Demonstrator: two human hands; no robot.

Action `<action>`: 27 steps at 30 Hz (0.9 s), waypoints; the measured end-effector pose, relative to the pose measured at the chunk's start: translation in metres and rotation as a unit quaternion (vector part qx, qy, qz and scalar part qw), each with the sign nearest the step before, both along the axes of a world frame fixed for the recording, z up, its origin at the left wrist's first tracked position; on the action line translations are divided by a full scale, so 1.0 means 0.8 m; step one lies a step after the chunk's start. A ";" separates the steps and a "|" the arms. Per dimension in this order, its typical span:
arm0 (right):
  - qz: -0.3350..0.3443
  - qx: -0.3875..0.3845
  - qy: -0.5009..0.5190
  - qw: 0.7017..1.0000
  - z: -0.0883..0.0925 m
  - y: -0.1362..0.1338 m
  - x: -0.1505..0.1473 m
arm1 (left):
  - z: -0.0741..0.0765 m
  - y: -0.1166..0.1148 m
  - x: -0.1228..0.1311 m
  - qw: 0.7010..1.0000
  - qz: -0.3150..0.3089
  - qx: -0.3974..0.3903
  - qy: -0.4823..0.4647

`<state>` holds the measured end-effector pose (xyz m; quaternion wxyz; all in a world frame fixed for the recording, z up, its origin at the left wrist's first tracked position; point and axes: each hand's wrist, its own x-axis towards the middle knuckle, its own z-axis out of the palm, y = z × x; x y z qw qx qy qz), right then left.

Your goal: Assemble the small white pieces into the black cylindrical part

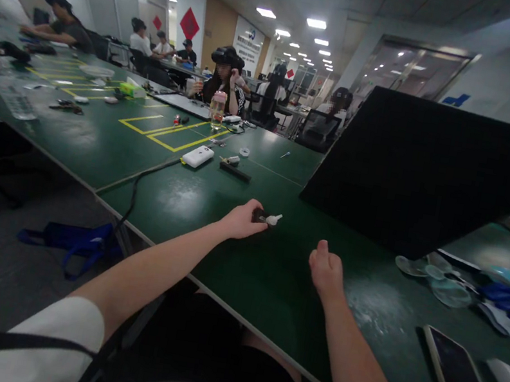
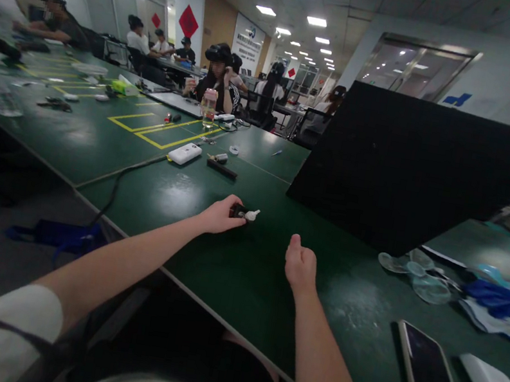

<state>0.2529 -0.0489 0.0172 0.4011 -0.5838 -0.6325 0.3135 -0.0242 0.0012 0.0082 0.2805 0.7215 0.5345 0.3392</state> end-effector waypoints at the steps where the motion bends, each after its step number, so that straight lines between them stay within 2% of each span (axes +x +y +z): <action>1: -0.001 -0.001 0.003 1.000 0.000 0.000 0.001 | 0.001 0.005 -0.012 1.000 0.030 0.004 -0.004; 4: -0.004 -0.004 0.012 1.000 0.000 0.002 0.004 | 0.006 0.016 -0.058 0.991 0.120 0.040 0.036; 7: 0.001 -0.008 0.012 1.000 -0.003 0.007 0.006 | 0.018 0.019 -0.114 0.967 0.157 0.116 0.162; 11: -0.002 -0.028 -0.005 1.000 -0.008 0.015 0.008 | 0.035 0.015 -0.180 0.907 0.103 0.212 0.350; 13: -0.008 -0.033 -0.019 0.999 -0.010 0.018 0.009 | 0.039 0.012 -0.202 0.884 0.067 0.232 0.400; 15: -0.017 -0.041 -0.025 0.999 -0.009 0.020 0.009 | 0.039 0.011 -0.218 0.875 0.052 0.239 0.417; 17: -0.024 -0.056 -0.026 0.998 -0.006 0.019 0.008 | 0.037 0.015 -0.230 0.882 0.086 0.234 0.401; 19: -0.025 -0.063 -0.029 0.997 -0.003 0.018 0.007 | 0.032 0.025 -0.240 0.897 0.189 0.216 0.337; 21: -0.019 -0.065 -0.032 0.997 -0.001 0.017 0.006 | 0.025 0.039 -0.244 0.906 0.313 0.182 0.219; 23: -0.015 -0.068 -0.028 0.997 -0.001 0.017 0.006 | 0.016 0.054 -0.237 0.911 0.378 0.141 0.088; 25: -0.015 -0.071 -0.026 0.997 -0.002 0.017 0.006 | 0.006 0.067 -0.220 0.926 0.362 0.107 0.000; 27: -0.013 -0.065 -0.025 0.998 -0.003 0.017 0.006 | -0.001 0.076 -0.196 0.948 0.305 0.082 -0.029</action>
